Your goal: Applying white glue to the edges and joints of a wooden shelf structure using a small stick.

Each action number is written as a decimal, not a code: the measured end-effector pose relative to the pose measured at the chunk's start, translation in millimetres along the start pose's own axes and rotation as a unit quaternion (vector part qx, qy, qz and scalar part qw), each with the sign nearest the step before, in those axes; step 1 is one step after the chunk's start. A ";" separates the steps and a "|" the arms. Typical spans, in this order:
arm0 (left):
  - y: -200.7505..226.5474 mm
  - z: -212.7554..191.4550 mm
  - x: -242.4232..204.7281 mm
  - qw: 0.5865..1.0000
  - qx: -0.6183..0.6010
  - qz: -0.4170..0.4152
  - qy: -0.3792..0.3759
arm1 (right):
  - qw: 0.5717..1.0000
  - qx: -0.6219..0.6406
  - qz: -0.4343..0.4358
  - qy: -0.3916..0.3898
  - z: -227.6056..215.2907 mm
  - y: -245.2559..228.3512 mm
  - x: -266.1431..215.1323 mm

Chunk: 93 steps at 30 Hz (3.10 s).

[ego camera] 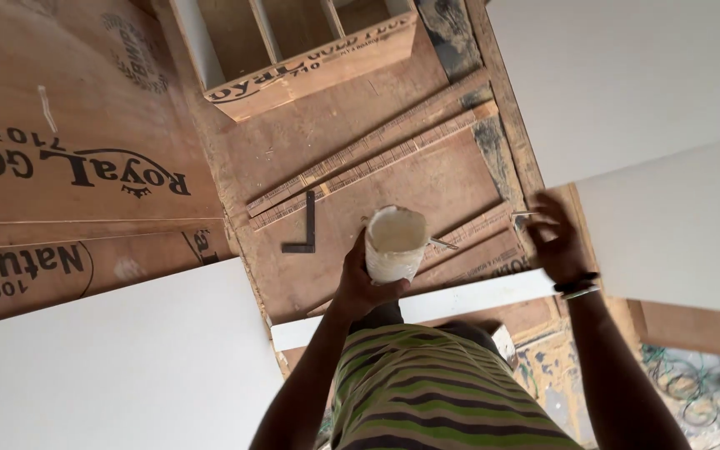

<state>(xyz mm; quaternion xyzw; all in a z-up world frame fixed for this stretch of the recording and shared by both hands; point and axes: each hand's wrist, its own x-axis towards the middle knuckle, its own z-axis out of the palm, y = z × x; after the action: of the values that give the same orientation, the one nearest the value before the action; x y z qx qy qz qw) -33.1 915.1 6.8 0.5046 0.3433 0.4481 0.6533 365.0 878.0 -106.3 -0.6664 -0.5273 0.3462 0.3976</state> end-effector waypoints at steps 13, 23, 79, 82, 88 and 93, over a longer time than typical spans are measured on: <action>4.2 -37.3 164.8 0.984 0.142 0.108 -0.001 | 0.966 0.020 0.059 -0.250 29.0 -94.7 178.4; -38.7 -43.4 358.9 0.938 0.317 0.095 0.107 | 0.922 -0.212 -0.198 -0.257 -89.6 -259.5 405.7; -56.3 -53.6 971.3 0.783 0.265 -0.096 0.554 | 0.608 0.159 0.022 -0.777 103.2 -98.1 1227.5; -84.8 -47.6 1003.5 0.758 0.333 -0.170 0.534 | 0.675 0.195 0.017 -0.711 132.4 -44.5 1293.2; -173.0 -69.7 1075.2 0.779 0.252 -0.112 0.563 | 0.849 0.038 0.023 -0.527 242.9 88.0 1415.2; -259.8 -81.5 1099.4 0.790 0.212 -0.134 0.559 | 0.911 -0.007 -0.077 -0.404 340.3 260.4 1468.0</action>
<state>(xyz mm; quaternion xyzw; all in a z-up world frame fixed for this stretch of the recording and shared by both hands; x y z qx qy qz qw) 354.4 1945.1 -261.1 0.2407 0.7991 0.4761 0.2771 476.3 2336.5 -552.4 -0.4293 -0.6948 0.5510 0.1713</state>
